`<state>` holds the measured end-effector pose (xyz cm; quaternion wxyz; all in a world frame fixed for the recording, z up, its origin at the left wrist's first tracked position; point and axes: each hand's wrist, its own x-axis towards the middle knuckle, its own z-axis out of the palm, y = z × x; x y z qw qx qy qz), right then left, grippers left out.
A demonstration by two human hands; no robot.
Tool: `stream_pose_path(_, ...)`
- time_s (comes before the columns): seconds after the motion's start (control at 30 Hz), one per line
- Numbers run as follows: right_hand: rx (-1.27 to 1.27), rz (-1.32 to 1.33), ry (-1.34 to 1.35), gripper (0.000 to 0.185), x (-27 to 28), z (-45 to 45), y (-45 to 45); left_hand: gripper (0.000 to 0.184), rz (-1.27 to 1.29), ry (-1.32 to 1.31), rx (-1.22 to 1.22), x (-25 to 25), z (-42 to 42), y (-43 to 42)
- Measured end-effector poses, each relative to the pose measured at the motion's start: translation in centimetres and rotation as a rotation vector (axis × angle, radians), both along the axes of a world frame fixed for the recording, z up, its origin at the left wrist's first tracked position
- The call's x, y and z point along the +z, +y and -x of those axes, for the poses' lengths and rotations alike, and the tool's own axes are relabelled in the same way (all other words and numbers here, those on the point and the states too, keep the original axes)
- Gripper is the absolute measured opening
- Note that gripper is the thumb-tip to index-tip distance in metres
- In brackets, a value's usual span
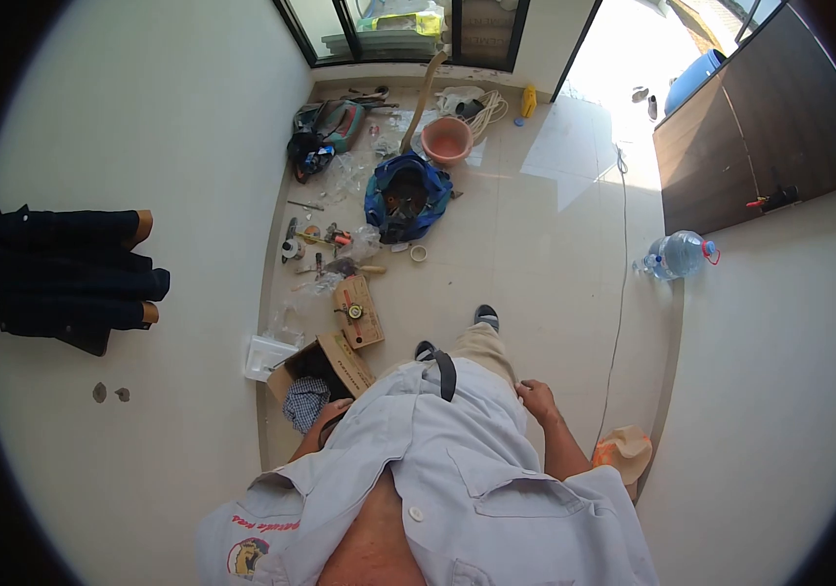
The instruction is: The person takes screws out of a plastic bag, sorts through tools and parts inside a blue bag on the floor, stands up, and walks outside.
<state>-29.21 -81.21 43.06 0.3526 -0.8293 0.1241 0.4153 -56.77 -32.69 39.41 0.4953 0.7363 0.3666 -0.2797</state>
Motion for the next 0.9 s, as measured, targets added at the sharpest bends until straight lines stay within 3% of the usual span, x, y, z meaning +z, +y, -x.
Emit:
stream_pose_path(0.1, -0.131, 0.052, 0.133, 0.053, 3.3, 0.7, -0.8, 0.057, 0.077, -0.047, -0.090, -1.2, 1.0, 1.5)
stream_pose_path(0.23, -0.103, 0.137, -0.170, 0.052, -5.8, 4.2, -6.7, 0.062, -0.064, -0.085, -0.195, -4.6, 2.0, 3.5)
stream_pose_path(0.33, -0.266, 0.175, -0.203, 0.052, -4.9, 6.1, -5.6, 0.062, -0.079, 0.028, -0.384, 2.6, -2.1, 2.8)
stream_pose_path(0.43, 0.092, 0.060, -0.059, 0.048, 2.1, 7.2, -2.7, 0.062, -0.098, 0.040, -0.525, 9.4, -5.1, 2.1)
stream_pose_path(0.53, 0.297, -0.150, 0.015, 0.048, 1.3, 12.0, -3.4, 0.062, -0.102, 0.006, -0.637, 11.4, -6.9, 2.2)
stream_pose_path(0.57, 0.274, -0.173, 0.167, 0.051, 2.2, 13.3, -3.4, 0.062, -0.100, -0.003, -0.672, 11.6, -7.8, 2.4)
stream_pose_path(0.67, -0.480, -0.397, 0.547, 0.056, 10.4, 15.7, -0.3, 0.062, -0.101, -0.022, -0.743, 11.8, -10.0, 2.3)
stream_pose_path(0.7, -0.815, -0.422, 0.583, 0.063, 15.5, 14.3, 2.0, 0.062, -0.105, -0.029, -0.756, 11.9, -10.5, 2.2)
stream_pose_path(0.73, -0.813, -0.428, 0.369, 0.064, 12.4, 16.0, 2.1, 0.062, -0.105, -0.038, -0.772, 11.9, -11.0, 2.1)
stream_pose_path(0.9, -0.792, -0.286, 0.256, 0.063, 4.3, 17.3, 1.4, 0.062, -0.094, -0.068, -0.750, 12.2, -10.1, 1.8)
